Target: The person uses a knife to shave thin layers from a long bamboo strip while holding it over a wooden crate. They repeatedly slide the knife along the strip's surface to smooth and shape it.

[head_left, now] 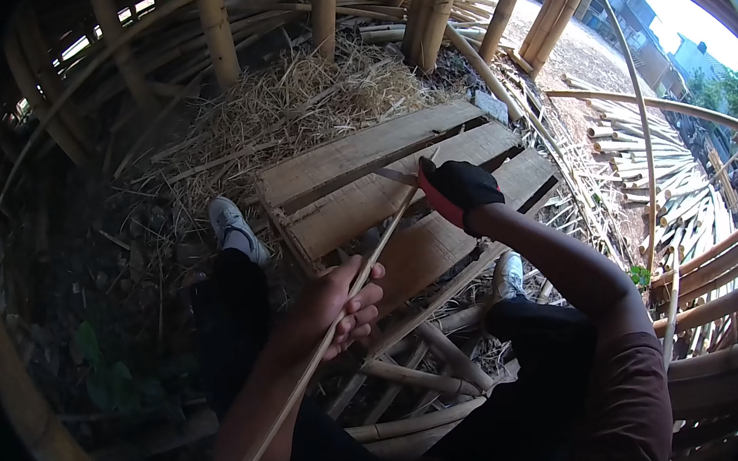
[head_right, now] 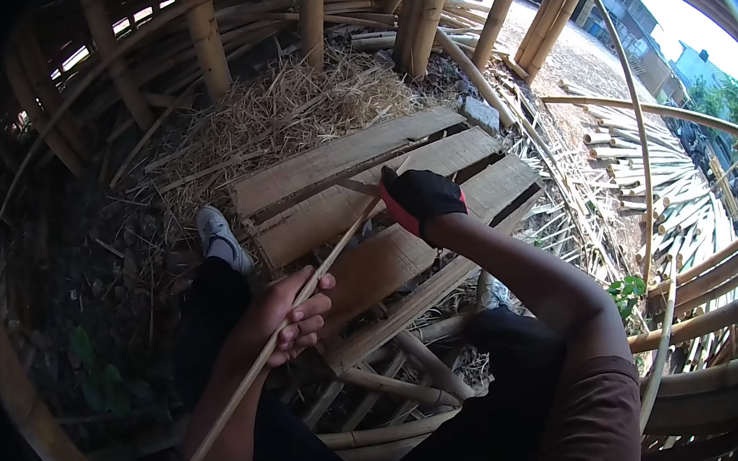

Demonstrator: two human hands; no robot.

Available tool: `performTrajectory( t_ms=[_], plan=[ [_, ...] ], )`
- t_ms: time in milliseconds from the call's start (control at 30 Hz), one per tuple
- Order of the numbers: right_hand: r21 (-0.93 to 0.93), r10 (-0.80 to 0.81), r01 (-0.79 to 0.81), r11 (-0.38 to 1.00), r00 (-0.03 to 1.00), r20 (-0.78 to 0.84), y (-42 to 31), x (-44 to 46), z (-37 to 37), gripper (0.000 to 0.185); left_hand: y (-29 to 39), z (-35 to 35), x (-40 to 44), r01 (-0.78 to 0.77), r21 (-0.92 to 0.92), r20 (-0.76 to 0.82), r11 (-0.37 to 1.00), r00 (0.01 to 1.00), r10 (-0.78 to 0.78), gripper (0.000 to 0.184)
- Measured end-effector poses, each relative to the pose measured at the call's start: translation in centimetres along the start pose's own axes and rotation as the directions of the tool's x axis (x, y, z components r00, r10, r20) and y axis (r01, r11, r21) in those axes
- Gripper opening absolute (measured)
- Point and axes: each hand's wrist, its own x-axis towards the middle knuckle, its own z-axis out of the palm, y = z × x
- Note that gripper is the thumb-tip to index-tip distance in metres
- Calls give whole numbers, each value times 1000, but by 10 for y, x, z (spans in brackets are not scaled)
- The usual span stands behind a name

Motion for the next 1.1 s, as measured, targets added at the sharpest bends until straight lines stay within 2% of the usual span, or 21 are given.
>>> performTrajectory(
  t_ms=[67,100,133,233,400,500,600,667,733,867,1000,1100],
  plan=[
    [-23,14,-13,1000,999,39,11,16,-8,70,0,-4,3,5,5,7,1000,1000,-5,27],
    [29,106,-110,994,987,118,9,18,-13,70,1,-5,4,-5,11,14,1000,1000,5,27],
    [29,105,-108,994,988,114,7,12,-12,70,1,-4,5,-9,13,16,1000,1000,9,27],
    [-28,-3,3,1000,1000,4,-3,-11,-2,67,0,-4,2,-2,13,16,1000,1000,1,28],
    [17,10,-12,1000,995,96,7,7,-12,67,1,-4,5,0,5,14,1000,1000,0,29],
    [-25,-38,38,999,999,0,-8,-13,-4,67,1,-4,-1,7,-1,25,1000,1000,-7,30],
    [12,-55,54,998,997,51,1,8,-9,67,-1,-5,4,1,-10,35,1000,999,-1,30],
    [24,-9,7,1000,998,66,-2,5,-7,70,-2,-3,4,1,-6,24,1000,1000,-1,30],
    [-44,-74,73,996,997,-22,-16,-17,-7,69,1,-1,2,-8,5,8,1000,1000,7,29],
    [6,-60,60,998,998,38,-5,8,-4,70,1,-2,1,-3,15,-5,1000,1000,3,29],
    [-30,-84,85,996,995,51,-29,-28,-14,67,0,0,2,6,26,-16,1000,1000,-5,29],
    [-7,-59,60,998,995,78,-18,-10,-14,68,1,-2,2,-8,6,14,1000,1000,8,28]
  ],
)
